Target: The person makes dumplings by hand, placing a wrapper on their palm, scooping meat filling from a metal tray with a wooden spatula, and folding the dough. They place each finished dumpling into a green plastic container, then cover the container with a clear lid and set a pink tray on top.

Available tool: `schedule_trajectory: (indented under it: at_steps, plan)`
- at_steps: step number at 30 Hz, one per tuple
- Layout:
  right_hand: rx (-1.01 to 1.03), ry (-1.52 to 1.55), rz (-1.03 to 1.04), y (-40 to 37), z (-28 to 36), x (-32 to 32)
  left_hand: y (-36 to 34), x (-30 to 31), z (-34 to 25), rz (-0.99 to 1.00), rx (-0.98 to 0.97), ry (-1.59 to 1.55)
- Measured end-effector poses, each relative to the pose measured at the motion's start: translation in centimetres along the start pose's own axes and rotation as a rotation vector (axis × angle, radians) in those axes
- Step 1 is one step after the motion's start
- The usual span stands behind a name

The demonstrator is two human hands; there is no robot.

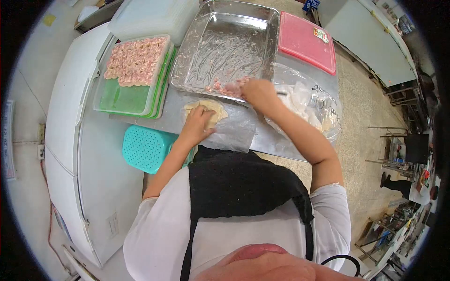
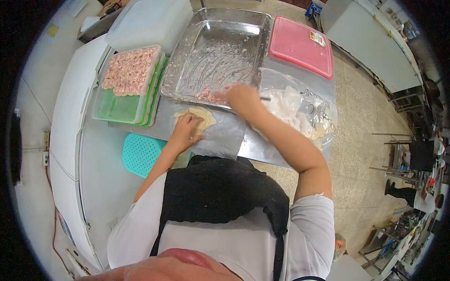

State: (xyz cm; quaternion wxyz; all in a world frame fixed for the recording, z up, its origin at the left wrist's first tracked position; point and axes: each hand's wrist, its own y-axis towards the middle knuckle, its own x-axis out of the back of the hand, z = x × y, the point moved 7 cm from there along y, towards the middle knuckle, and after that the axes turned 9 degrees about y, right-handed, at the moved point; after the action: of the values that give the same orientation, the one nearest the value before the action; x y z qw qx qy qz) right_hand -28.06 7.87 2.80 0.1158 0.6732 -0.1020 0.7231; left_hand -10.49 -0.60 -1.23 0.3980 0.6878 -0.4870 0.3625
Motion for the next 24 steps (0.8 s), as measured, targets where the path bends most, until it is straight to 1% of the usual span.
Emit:
schedule_trajectory:
  at_steps: [2,3,5,6,8,9,10,11,12,13,14,15,16,17,20,21,24]
  plan:
    - [0.068,0.116,-0.128,-1.0,1.8,-0.5,-0.1,-0.5,1.0,-0.048,-0.008,0.019]
    - [0.070,0.110,-0.119,-0.9,1.4,-0.3,0.1,-0.5,1.4,-0.052,-0.004,0.009]
    - [0.012,0.093,0.078,0.1,-0.1,-0.3,0.5,-0.1,2.3,-0.053,-0.001,-0.110]
    - [0.013,0.090,0.082,0.7,-0.6,0.5,0.6,0.3,2.4,-0.054,0.002,-0.115]
    - [-0.018,0.031,0.011,2.2,-1.7,2.4,1.2,1.5,2.6,-0.082,0.002,-0.111]
    - [-0.033,0.084,-0.058,3.2,-1.8,2.2,1.5,2.0,2.6,-0.083,-0.001,-0.115]
    - [-0.038,0.081,-0.057,3.4,-1.1,1.3,1.8,2.2,2.7,-0.052,-0.008,-0.182]
    - [0.000,0.084,-0.001,3.5,0.2,-0.1,2.0,2.3,2.8,-0.020,-0.016,-0.250]
    - [0.038,0.088,0.053,3.5,1.8,-1.0,2.3,2.5,3.0,-0.018,-0.022,-0.253]
    - [0.121,0.081,0.038,3.3,3.5,-1.3,2.7,2.8,2.5,-0.021,-0.132,-0.228]
    - [0.117,0.078,0.040,3.3,3.3,-1.0,2.9,3.0,2.0,-0.026,-0.239,-0.204]
    - [0.050,0.076,0.067,3.0,2.8,0.9,3.4,3.4,2.0,-0.024,-0.238,-0.212]
    - [-0.017,0.077,0.095,2.7,2.3,2.3,3.8,3.5,1.6,0.028,-0.294,-0.245]
    - [-0.085,0.012,0.110,2.7,1.0,2.8,4.0,3.5,1.2,0.079,-0.353,-0.279]
    - [-0.143,-0.075,0.076,2.0,1.1,3.0,4.6,3.0,1.8,0.108,-0.355,-0.278]
    - [-0.113,-0.019,0.049,1.9,2.6,2.3,4.7,2.9,1.9,0.109,-0.363,-0.286]
    - [-0.121,0.000,-0.004,2.7,5.6,-0.4,4.7,2.6,2.4,0.118,-0.406,-0.284]
